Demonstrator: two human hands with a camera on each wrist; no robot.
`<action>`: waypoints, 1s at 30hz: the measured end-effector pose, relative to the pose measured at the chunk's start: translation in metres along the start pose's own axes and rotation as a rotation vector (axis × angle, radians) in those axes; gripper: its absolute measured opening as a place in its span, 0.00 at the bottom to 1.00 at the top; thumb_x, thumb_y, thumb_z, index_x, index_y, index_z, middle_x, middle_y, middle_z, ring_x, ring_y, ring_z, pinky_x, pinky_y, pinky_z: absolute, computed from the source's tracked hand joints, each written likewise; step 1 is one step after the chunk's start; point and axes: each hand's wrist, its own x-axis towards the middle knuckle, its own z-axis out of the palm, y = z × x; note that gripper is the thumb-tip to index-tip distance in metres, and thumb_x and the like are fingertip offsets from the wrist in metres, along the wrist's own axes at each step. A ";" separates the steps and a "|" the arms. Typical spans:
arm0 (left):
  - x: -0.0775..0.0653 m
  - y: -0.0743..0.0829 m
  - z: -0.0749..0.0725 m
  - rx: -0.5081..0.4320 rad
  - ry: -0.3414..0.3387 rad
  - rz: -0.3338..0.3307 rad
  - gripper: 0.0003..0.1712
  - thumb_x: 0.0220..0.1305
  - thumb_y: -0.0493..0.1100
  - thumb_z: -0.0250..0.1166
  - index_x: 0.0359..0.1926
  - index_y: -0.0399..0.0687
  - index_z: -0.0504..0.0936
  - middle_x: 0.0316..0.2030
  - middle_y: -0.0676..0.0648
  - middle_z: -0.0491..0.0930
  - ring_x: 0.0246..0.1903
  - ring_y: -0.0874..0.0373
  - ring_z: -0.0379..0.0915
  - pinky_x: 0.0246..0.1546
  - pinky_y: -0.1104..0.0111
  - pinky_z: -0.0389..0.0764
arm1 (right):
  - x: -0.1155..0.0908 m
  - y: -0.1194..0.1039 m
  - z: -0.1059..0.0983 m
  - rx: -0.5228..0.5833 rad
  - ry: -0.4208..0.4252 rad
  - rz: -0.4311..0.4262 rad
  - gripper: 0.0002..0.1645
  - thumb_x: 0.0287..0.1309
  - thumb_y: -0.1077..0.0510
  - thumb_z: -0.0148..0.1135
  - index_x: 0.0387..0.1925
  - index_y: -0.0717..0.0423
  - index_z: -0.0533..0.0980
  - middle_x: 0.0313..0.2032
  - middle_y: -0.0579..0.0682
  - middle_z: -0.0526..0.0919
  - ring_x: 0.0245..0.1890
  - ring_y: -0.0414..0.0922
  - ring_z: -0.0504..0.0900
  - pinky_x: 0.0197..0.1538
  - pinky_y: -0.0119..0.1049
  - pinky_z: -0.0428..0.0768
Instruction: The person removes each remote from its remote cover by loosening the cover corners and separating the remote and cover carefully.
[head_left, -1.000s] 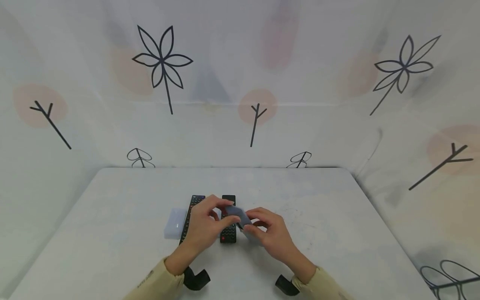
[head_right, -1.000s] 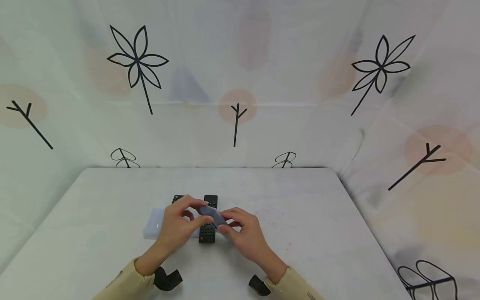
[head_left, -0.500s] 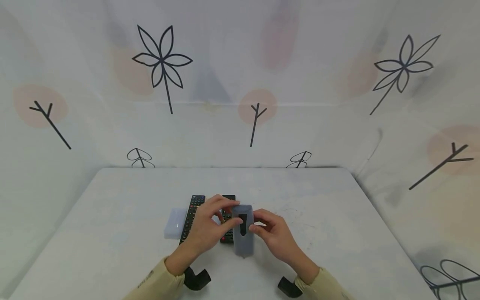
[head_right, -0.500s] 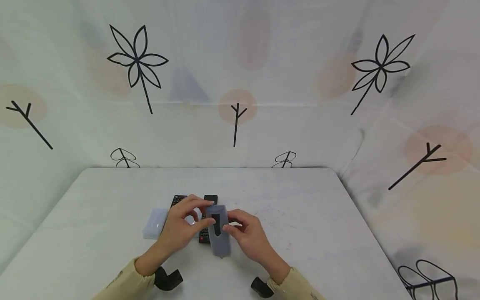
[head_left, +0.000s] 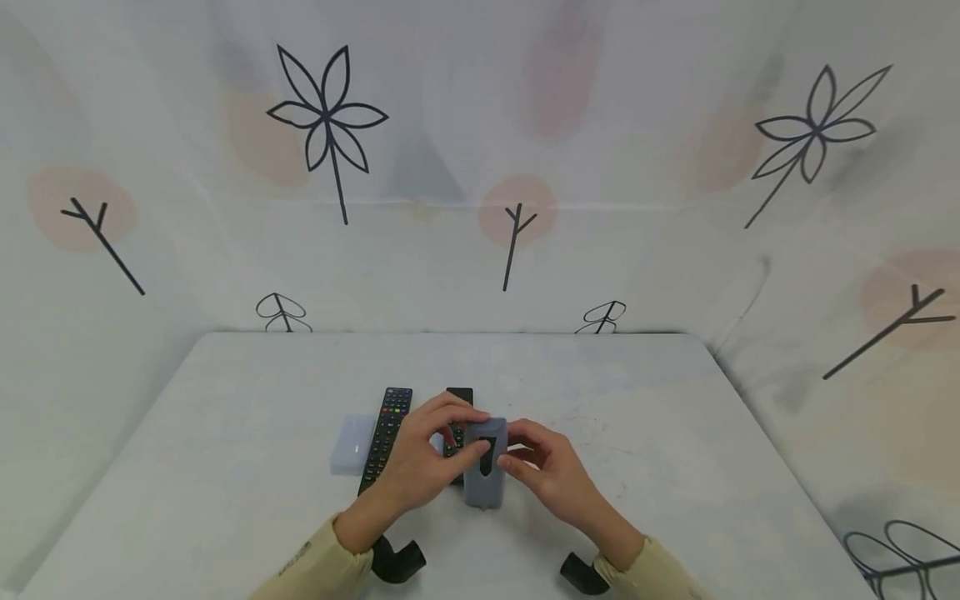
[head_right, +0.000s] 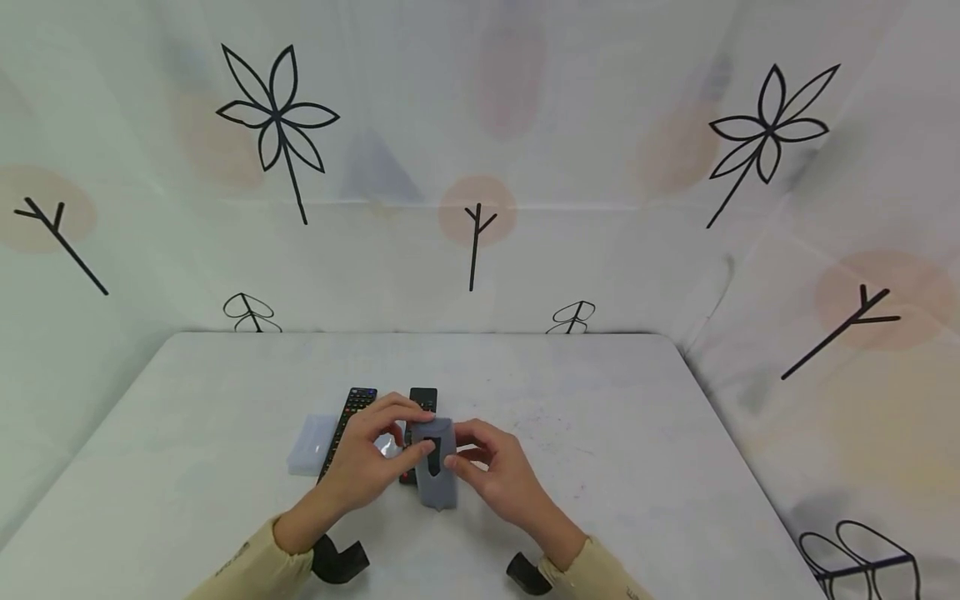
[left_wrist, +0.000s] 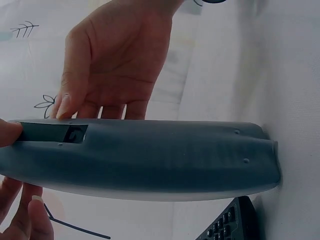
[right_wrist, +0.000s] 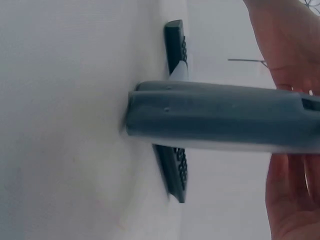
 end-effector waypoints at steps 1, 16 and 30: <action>0.000 0.001 0.001 -0.003 0.009 -0.005 0.17 0.58 0.36 0.74 0.49 0.51 0.85 0.41 0.54 0.80 0.37 0.59 0.74 0.28 0.67 0.77 | 0.000 -0.001 0.001 -0.023 0.017 -0.041 0.20 0.64 0.65 0.65 0.56 0.56 0.75 0.50 0.51 0.81 0.50 0.46 0.81 0.51 0.39 0.81; 0.002 0.017 0.009 -0.063 0.066 0.064 0.16 0.56 0.26 0.71 0.46 0.38 0.83 0.38 0.45 0.79 0.32 0.54 0.73 0.22 0.62 0.77 | 0.005 -0.015 0.010 -0.103 0.142 -0.269 0.22 0.61 0.72 0.63 0.57 0.60 0.75 0.48 0.52 0.82 0.47 0.44 0.80 0.48 0.36 0.81; -0.006 -0.001 0.017 -0.016 0.088 0.086 0.18 0.59 0.35 0.72 0.50 0.48 0.83 0.37 0.51 0.76 0.33 0.59 0.71 0.23 0.67 0.77 | 0.006 -0.009 0.017 -0.061 0.217 -0.302 0.19 0.60 0.77 0.60 0.51 0.62 0.77 0.44 0.55 0.83 0.45 0.44 0.81 0.47 0.36 0.81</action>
